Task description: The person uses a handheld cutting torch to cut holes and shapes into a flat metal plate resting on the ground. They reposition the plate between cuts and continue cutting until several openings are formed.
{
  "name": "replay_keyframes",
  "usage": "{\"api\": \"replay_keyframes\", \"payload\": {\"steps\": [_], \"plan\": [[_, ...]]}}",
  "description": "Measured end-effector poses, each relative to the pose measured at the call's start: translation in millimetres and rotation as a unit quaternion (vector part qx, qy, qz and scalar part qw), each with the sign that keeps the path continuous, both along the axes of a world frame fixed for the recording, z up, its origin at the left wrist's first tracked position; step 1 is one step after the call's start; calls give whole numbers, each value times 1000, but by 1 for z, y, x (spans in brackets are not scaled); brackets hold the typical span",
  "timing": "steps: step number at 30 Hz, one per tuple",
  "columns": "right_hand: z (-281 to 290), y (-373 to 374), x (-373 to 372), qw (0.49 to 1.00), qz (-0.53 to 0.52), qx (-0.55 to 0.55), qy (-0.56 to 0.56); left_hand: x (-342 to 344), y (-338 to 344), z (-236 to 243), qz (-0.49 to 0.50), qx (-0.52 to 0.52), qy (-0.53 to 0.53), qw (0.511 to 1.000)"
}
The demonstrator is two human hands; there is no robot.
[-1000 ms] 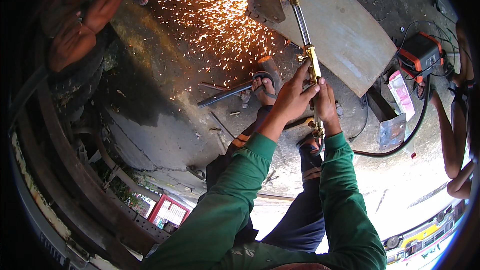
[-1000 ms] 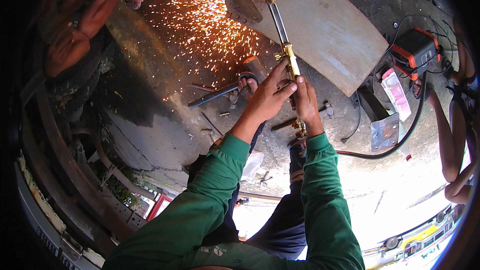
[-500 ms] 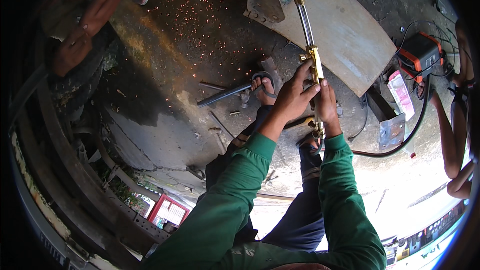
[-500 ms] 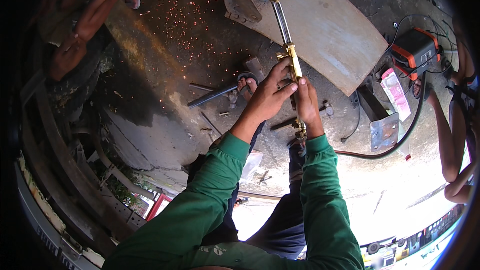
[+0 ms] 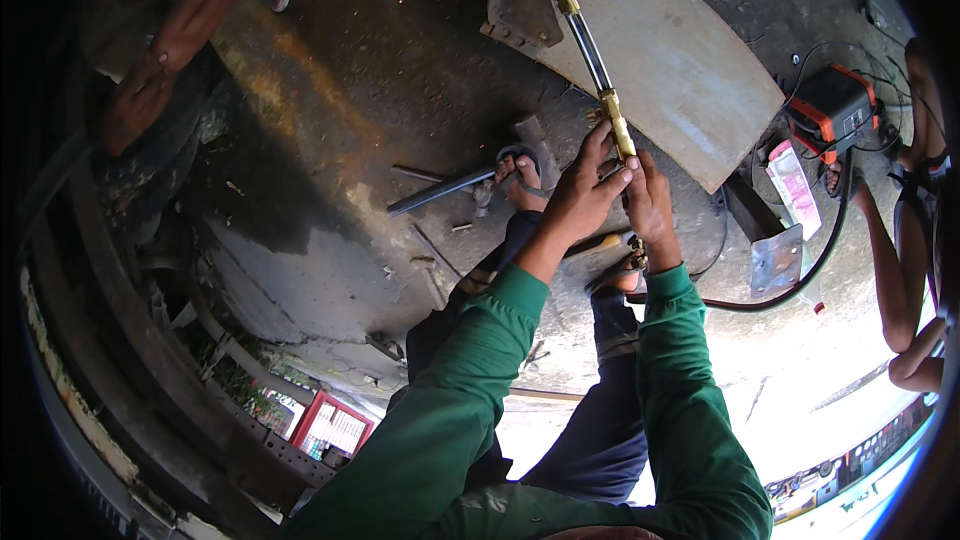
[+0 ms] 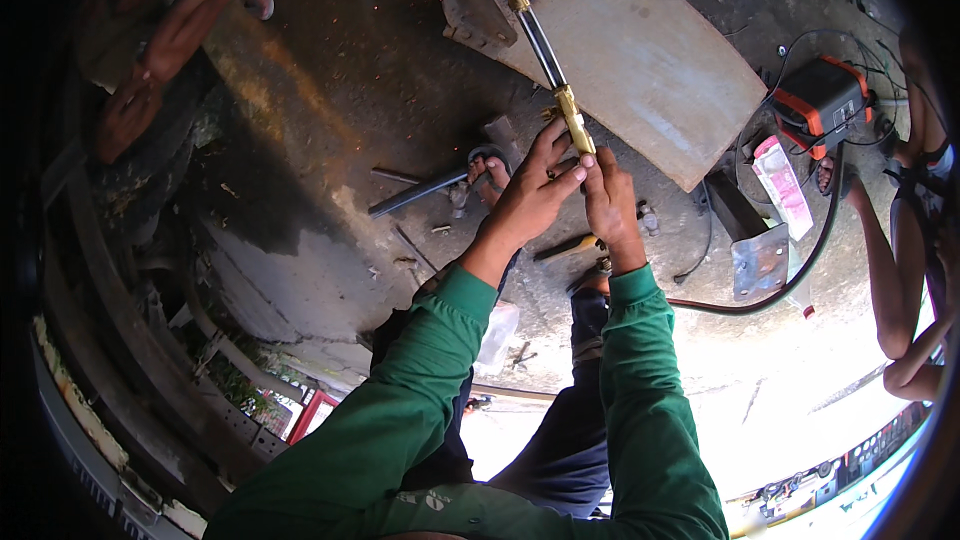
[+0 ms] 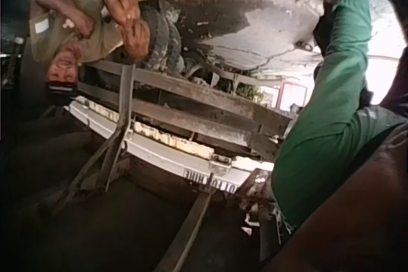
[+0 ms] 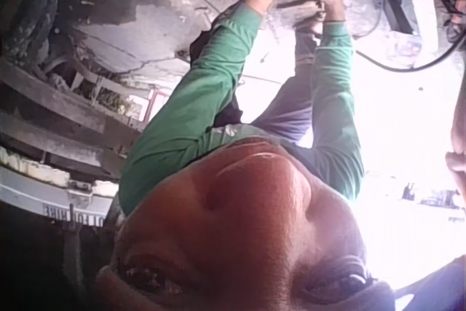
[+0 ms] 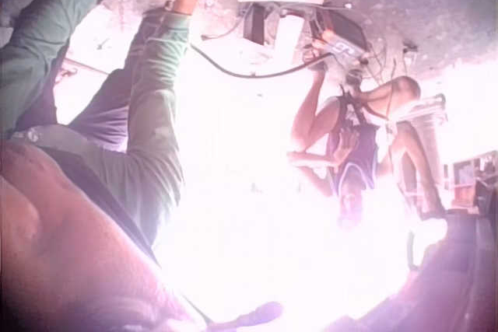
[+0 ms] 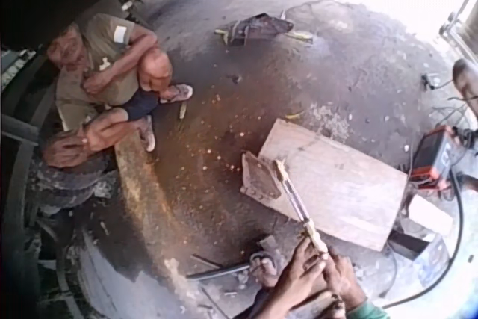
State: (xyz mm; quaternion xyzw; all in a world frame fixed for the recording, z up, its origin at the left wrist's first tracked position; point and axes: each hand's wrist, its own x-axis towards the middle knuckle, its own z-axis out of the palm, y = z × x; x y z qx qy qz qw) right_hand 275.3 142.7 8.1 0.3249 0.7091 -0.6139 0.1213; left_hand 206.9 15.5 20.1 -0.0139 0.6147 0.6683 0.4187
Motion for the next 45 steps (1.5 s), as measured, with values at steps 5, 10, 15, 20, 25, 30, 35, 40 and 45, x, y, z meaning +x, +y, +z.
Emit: {"api": "replay_keyframes", "payload": {"steps": [5, 10, 15, 20, 25, 30, 35, 40, 45], "plan": [[-2, 3, 0, 998, 32, 55, 18, -2, -1, 10, -2, -32, -39, 999], [-1, 8, -1, 995, 57, 76, 16, -3, 2, 12, 1, -48, -55, 997], [-2, 9, 0, 994, 62, 90, -1, -6, 5, 14, -4, -51, -51, 997], [3, 12, -1, 994, 68, 84, -15, -11, 8, 21, 5, -52, -78, 996], [1, 12, 1, 993, 71, 98, -9, -17, 11, 32, 17, -44, -111, 993], [2, 13, 0, 993, 65, 97, -9, -16, 11, 31, 16, -41, -107, 993], [7, 12, -3, 992, 71, 100, -12, -7, 6, 12, 19, -15, -56, 998], [7, 14, -2, 992, 70, 106, -10, -9, 7, 19, 0, -43, -54, 998], [12, 14, -4, 992, 76, 103, -17, -16, 11, 31, 17, -44, -105, 993]]}}
